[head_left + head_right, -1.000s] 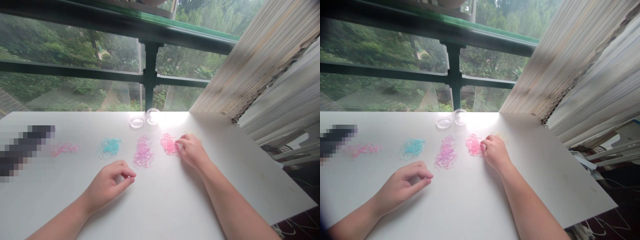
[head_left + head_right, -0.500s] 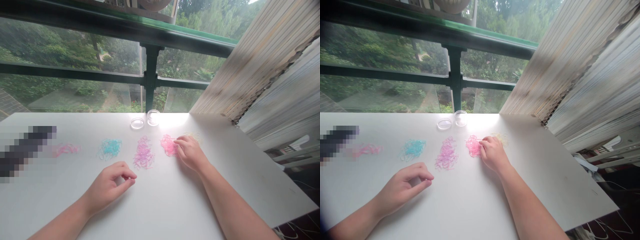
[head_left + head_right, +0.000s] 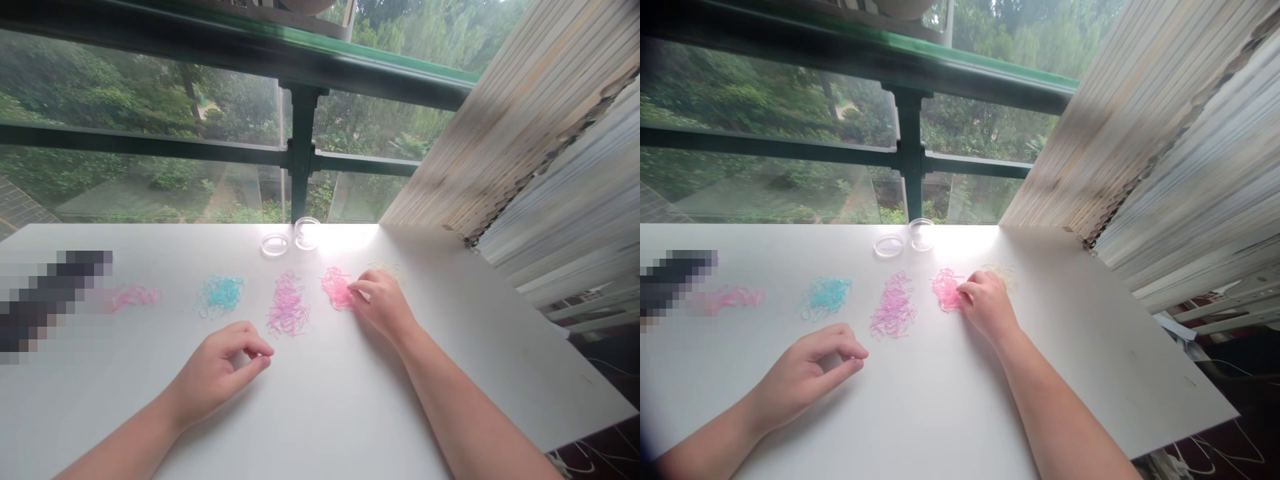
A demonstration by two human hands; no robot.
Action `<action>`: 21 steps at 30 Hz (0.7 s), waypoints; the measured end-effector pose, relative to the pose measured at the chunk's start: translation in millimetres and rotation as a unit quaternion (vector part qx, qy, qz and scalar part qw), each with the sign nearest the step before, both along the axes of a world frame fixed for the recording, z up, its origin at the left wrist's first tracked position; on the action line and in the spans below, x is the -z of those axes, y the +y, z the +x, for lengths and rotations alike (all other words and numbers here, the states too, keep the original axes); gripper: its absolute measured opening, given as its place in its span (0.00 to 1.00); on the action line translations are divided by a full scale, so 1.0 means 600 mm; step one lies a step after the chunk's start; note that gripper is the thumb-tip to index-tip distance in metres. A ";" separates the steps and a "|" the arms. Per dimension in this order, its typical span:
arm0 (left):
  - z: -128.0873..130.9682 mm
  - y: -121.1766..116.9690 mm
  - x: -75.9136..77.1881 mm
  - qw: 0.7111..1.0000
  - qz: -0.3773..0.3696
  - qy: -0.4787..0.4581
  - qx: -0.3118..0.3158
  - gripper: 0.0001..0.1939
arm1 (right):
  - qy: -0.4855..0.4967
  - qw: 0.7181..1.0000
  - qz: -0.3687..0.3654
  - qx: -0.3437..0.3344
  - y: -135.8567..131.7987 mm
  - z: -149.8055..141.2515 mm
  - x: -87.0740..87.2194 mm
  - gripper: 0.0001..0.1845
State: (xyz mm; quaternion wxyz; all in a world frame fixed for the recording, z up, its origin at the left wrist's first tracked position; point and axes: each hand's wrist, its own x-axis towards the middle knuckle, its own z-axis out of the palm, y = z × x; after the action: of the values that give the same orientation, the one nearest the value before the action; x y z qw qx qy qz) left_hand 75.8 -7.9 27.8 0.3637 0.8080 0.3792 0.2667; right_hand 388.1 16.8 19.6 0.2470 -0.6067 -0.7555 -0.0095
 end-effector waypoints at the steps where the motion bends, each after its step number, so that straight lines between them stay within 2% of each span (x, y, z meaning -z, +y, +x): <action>1: 0.000 0.000 0.000 1.000 0.002 -0.002 -0.001 0.07 | 0.002 1.000 0.001 -0.002 0.000 -0.001 0.000 0.10; 10: 0.008 -0.007 0.001 0.999 -0.006 -0.016 -0.029 0.09 | 0.018 0.999 0.032 -0.025 0.001 -0.005 0.005 0.10; 21: -0.001 0.001 0.003 1.000 -0.016 0.012 0.005 0.08 | 0.054 0.998 0.035 -0.018 0.000 -0.005 0.009 0.16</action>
State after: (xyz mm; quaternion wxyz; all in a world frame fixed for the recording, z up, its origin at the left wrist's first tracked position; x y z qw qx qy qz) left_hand 74.9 -7.4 25.7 0.3734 0.8069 0.3842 0.2487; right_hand 385.2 17.1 14.4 0.3091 -0.5834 -0.7511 0.0014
